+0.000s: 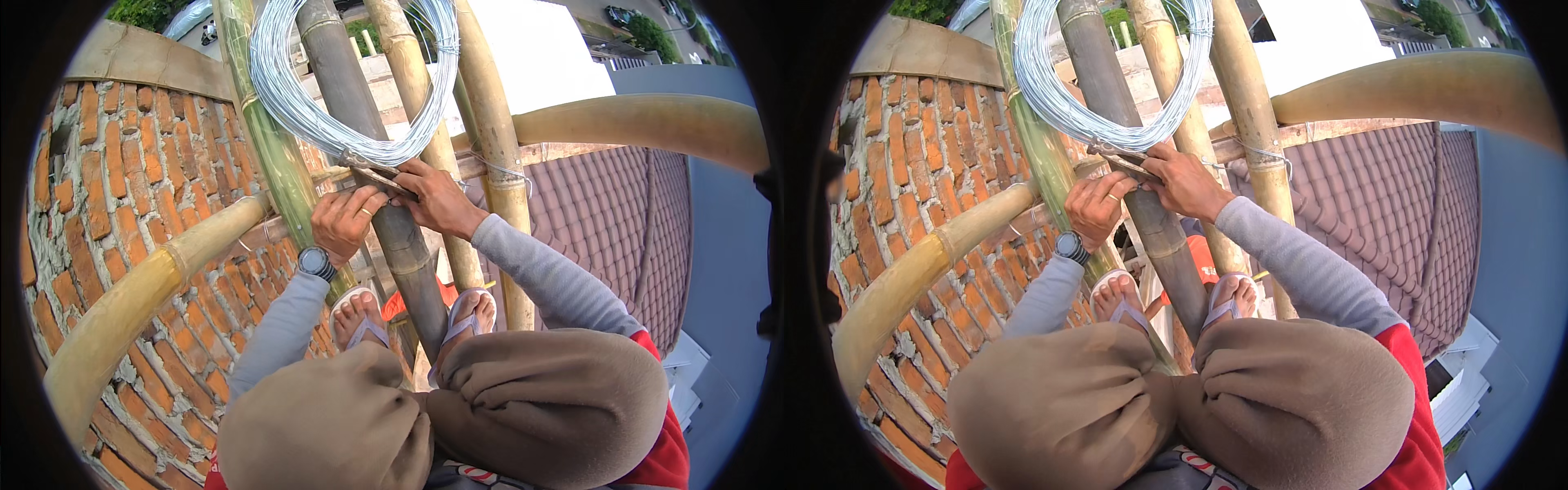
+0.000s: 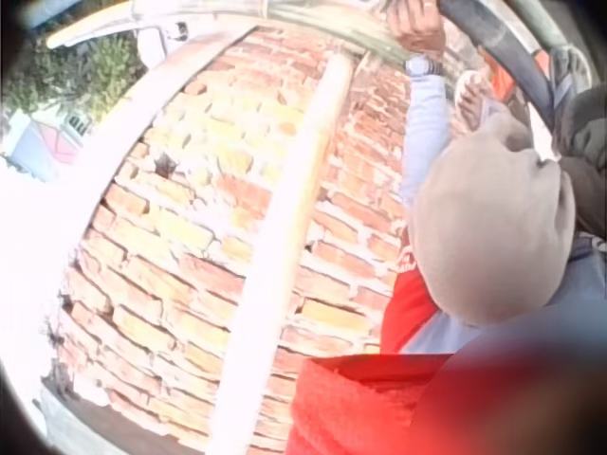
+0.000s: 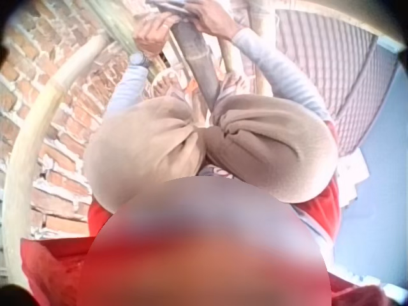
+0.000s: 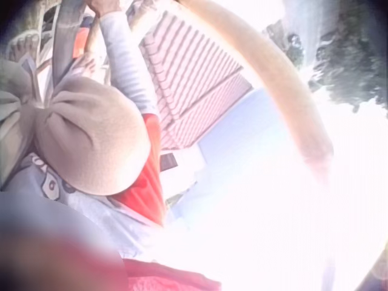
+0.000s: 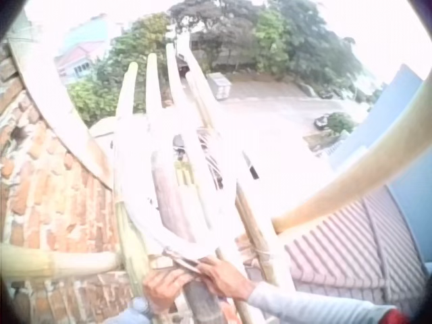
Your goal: The person secures bamboo scaffolding to a brick wall using wire and pliers. They cut wire, wrap it around bamboo poles, and twist it tight. Then they use a hammer to drive nails into the brick wall and attach wire to the wall, completing the fastening.
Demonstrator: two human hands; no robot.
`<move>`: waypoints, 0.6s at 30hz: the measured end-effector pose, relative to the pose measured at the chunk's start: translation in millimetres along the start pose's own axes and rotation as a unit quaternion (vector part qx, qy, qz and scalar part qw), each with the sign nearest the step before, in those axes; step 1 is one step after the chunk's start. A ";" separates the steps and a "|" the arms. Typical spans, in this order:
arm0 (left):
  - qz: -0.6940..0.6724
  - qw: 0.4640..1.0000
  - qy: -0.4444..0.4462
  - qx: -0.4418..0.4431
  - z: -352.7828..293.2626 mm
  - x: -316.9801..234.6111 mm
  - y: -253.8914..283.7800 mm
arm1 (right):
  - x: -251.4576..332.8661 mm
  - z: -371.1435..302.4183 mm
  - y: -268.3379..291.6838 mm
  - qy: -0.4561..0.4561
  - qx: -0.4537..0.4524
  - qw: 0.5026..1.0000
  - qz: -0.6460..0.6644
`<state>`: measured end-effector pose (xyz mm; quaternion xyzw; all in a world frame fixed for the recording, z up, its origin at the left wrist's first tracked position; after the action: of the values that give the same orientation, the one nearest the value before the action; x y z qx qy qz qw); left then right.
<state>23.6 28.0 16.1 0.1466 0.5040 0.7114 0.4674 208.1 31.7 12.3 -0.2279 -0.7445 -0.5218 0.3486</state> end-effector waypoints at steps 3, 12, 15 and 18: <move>-0.003 0.997 -0.072 0.032 14.7 7.8 -0.9 | -6.0 2.0 4.6 0.009 -0.017 1.000 0.006; -0.057 0.986 -0.109 0.111 30.8 15.3 3.9 | -6.4 -2.7 -1.3 0.002 -0.018 1.000 0.008; -0.097 0.987 -0.036 0.125 21.3 17.8 5.8 | -1.7 -0.9 0.7 0.006 -0.020 1.000 0.014; -0.142 0.981 0.129 -0.007 9.0 2.8 4.1 | 2.5 -0.4 4.2 -0.014 -0.010 1.000 0.000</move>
<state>26.1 35.3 22.9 -0.0233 0.5707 0.6544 0.4955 209.5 32.8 16.9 -0.2388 -0.7438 -0.5261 0.3360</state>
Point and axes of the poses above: each hand's wrist, its own z-axis towards the middle knuckle, its own y-axis out of the back of the hand, x = y × z, the point moved 4 cm from there along z, towards the middle knuckle, and after that the axes turned 9 degrees about -y, right-handed, at the moved point
